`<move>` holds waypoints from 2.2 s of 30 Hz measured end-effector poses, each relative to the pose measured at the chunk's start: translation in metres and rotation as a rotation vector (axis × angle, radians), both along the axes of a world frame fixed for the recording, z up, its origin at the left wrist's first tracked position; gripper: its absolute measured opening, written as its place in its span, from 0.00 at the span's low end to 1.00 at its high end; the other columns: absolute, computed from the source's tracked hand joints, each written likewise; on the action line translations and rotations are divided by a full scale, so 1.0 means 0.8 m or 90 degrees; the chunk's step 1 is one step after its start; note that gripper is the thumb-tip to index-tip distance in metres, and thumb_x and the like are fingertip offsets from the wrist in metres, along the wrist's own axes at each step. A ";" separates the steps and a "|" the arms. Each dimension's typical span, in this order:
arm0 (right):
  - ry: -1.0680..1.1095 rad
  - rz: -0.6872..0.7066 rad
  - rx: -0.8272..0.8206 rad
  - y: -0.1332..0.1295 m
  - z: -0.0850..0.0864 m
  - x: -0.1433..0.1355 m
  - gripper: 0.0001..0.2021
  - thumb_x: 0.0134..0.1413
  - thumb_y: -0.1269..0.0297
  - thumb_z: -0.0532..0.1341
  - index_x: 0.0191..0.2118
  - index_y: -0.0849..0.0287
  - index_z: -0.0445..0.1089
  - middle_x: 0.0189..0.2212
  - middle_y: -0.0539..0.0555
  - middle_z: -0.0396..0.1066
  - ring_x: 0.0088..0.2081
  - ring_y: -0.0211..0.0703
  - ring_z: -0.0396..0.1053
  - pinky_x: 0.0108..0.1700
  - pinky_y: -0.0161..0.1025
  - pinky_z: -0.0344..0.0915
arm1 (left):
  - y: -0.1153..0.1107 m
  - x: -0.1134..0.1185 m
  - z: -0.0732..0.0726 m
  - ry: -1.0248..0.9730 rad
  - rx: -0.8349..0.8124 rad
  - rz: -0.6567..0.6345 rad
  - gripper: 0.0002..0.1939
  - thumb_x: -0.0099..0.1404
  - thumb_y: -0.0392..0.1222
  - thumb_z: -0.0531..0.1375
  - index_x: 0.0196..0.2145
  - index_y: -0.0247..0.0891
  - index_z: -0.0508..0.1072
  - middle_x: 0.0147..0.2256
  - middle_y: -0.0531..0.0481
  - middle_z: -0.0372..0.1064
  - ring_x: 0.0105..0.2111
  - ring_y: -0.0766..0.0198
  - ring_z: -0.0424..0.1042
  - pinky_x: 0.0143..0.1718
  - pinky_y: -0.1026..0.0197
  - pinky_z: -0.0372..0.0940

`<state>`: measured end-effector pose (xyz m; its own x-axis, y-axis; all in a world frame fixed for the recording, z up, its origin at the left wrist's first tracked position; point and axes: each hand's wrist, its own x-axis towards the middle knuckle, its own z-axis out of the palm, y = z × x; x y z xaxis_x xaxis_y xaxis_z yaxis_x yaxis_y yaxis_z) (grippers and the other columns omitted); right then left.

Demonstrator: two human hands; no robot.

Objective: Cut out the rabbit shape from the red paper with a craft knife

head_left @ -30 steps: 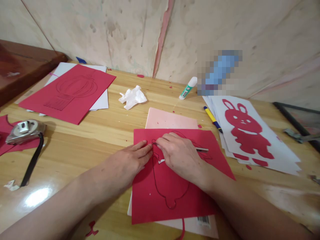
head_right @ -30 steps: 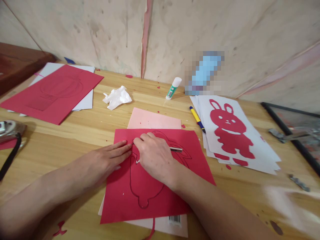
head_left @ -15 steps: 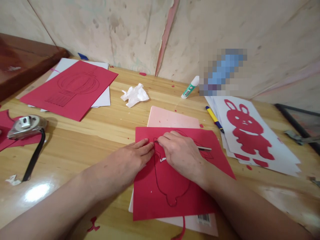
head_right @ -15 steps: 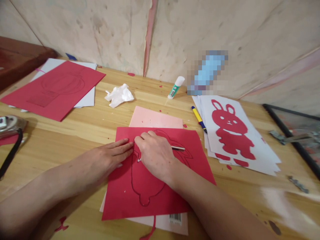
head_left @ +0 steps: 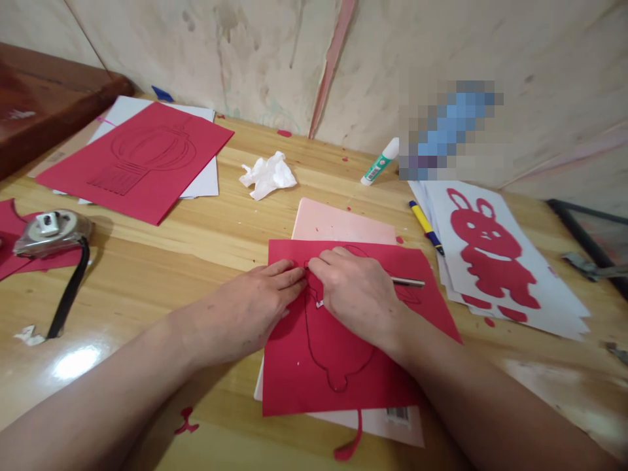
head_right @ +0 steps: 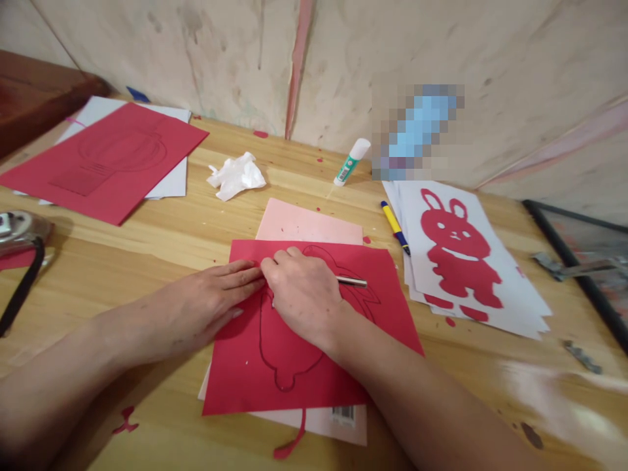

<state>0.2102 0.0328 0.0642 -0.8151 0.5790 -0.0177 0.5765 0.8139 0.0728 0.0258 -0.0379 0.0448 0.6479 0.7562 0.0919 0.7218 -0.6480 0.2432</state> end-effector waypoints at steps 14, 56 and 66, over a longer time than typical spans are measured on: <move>-0.027 -0.056 0.013 -0.006 0.004 -0.004 0.12 0.48 0.79 0.53 0.32 0.58 0.70 0.28 0.53 0.71 0.34 0.43 0.66 0.27 0.38 0.45 | 0.000 0.003 0.005 -0.002 -0.002 0.017 0.20 0.65 0.31 0.52 0.54 0.27 0.67 0.58 0.36 0.62 0.61 0.55 0.59 0.63 0.54 0.54; -0.057 -0.094 -0.008 -0.012 0.011 -0.002 0.09 0.53 0.75 0.55 0.36 0.59 0.72 0.31 0.55 0.73 0.37 0.46 0.68 0.29 0.39 0.51 | 0.008 0.003 0.000 -0.022 0.024 0.019 0.19 0.71 0.43 0.51 0.53 0.31 0.69 0.57 0.41 0.64 0.55 0.52 0.61 0.56 0.50 0.60; -0.055 -0.091 0.001 -0.013 0.009 0.000 0.10 0.52 0.76 0.54 0.35 0.59 0.71 0.30 0.55 0.72 0.37 0.45 0.67 0.28 0.38 0.51 | 0.006 0.003 0.000 -0.021 0.023 0.029 0.20 0.69 0.44 0.53 0.54 0.30 0.68 0.57 0.40 0.64 0.56 0.52 0.61 0.56 0.49 0.59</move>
<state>0.2105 0.0222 0.0711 -0.7194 0.6896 -0.0832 0.6784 0.7233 0.1286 0.0284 -0.0328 0.0451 0.6084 0.7811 0.1406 0.7431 -0.6228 0.2448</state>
